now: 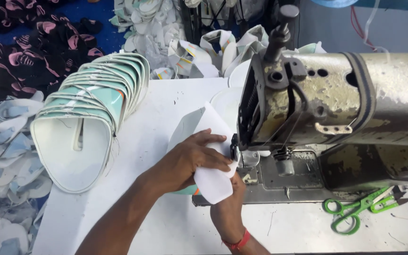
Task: The person uses a sewing machine to stitch white fabric onto the straps of light green slide sandals. They repeatedly pick up a sandal, align the fabric, sew it in place, and then place the finished item aside.
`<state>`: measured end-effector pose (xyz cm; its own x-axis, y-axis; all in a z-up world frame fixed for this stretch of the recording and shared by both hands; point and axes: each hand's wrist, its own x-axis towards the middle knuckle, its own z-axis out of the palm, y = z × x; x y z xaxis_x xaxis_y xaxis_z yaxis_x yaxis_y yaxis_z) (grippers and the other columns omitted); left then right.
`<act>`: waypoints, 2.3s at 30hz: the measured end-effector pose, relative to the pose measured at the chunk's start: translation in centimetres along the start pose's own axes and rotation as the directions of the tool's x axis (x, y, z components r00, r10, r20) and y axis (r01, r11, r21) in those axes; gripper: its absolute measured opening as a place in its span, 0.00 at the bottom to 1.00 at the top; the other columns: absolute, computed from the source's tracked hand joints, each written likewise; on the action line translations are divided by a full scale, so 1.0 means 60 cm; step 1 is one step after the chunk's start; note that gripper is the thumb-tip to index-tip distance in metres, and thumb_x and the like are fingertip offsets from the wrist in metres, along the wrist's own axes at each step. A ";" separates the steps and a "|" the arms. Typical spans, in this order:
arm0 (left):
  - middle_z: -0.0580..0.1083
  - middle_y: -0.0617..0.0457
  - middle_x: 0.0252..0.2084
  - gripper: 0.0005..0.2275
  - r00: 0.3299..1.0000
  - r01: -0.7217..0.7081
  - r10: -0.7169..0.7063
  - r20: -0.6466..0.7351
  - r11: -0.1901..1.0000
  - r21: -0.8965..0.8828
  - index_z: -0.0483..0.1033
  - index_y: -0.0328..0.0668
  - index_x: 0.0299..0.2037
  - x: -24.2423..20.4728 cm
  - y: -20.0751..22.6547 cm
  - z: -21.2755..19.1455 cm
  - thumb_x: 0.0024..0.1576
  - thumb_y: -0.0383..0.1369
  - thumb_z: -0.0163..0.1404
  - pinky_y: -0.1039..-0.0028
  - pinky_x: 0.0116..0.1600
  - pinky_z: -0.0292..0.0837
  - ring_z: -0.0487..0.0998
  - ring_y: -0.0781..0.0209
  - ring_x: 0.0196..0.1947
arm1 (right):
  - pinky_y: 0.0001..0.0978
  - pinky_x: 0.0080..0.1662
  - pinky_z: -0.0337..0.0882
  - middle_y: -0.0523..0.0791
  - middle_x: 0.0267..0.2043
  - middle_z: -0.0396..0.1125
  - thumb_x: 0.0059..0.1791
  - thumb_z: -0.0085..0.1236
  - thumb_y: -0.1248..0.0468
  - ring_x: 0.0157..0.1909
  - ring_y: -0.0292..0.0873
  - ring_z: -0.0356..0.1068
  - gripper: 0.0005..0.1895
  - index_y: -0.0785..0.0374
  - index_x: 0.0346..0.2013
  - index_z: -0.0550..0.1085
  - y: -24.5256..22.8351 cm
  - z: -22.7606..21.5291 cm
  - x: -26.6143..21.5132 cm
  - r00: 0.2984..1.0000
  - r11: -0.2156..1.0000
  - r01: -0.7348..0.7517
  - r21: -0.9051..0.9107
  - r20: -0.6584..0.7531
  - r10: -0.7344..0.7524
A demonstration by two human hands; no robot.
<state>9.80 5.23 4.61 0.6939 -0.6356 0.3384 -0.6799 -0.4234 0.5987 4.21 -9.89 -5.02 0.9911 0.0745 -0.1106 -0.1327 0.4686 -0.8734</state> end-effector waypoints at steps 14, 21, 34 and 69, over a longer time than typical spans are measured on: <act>0.81 0.55 0.51 0.20 1.000 0.002 -0.001 -0.032 1.000 0.016 0.84 0.50 0.46 -0.013 -0.001 0.014 0.41 0.23 0.63 0.58 0.72 0.60 0.69 0.50 0.69 | 0.25 0.35 0.73 0.45 0.38 0.76 0.51 0.53 0.67 0.36 0.34 0.75 0.10 0.69 0.43 0.77 0.039 -0.028 0.013 1.000 0.999 -0.002 0.045 -0.020 0.003; 0.81 0.55 0.53 0.20 0.985 0.119 -0.119 -0.122 0.993 -0.007 0.82 0.49 0.51 -0.032 0.027 0.049 0.47 0.22 0.63 0.55 0.75 0.60 0.78 0.55 0.62 | 0.28 0.32 0.71 0.50 0.36 0.76 0.52 0.51 0.69 0.32 0.38 0.74 0.11 0.72 0.44 0.77 0.033 -0.101 0.010 0.995 0.995 -0.098 -0.027 0.025 0.099; 0.78 0.42 0.57 0.17 0.919 0.267 -0.195 -0.342 0.947 0.178 0.81 0.34 0.52 -0.057 0.113 0.147 0.52 0.18 0.51 0.53 0.73 0.61 0.76 0.49 0.63 | 0.35 0.53 0.71 0.50 0.55 0.73 0.52 0.47 0.64 0.55 0.44 0.74 0.23 0.65 0.63 0.68 0.009 -0.192 -0.059 0.929 0.885 -0.142 -0.443 0.248 0.274; 0.78 0.54 0.57 0.16 0.994 -0.026 0.062 -0.086 0.928 0.371 0.81 0.38 0.49 -0.022 0.045 0.075 0.50 0.22 0.55 0.62 0.63 0.64 0.73 0.56 0.60 | 0.29 0.46 0.77 0.46 0.50 0.69 0.53 0.49 0.65 0.51 0.38 0.74 0.20 0.67 0.60 0.65 -0.007 -0.083 0.003 0.952 0.932 0.057 -0.357 0.302 0.057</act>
<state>5.98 2.04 2.52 0.6680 -0.6027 0.4365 -0.7372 -0.6158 0.2779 4.51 -14.45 -7.04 0.9314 0.3637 -0.0119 -0.0623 0.1272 -0.9899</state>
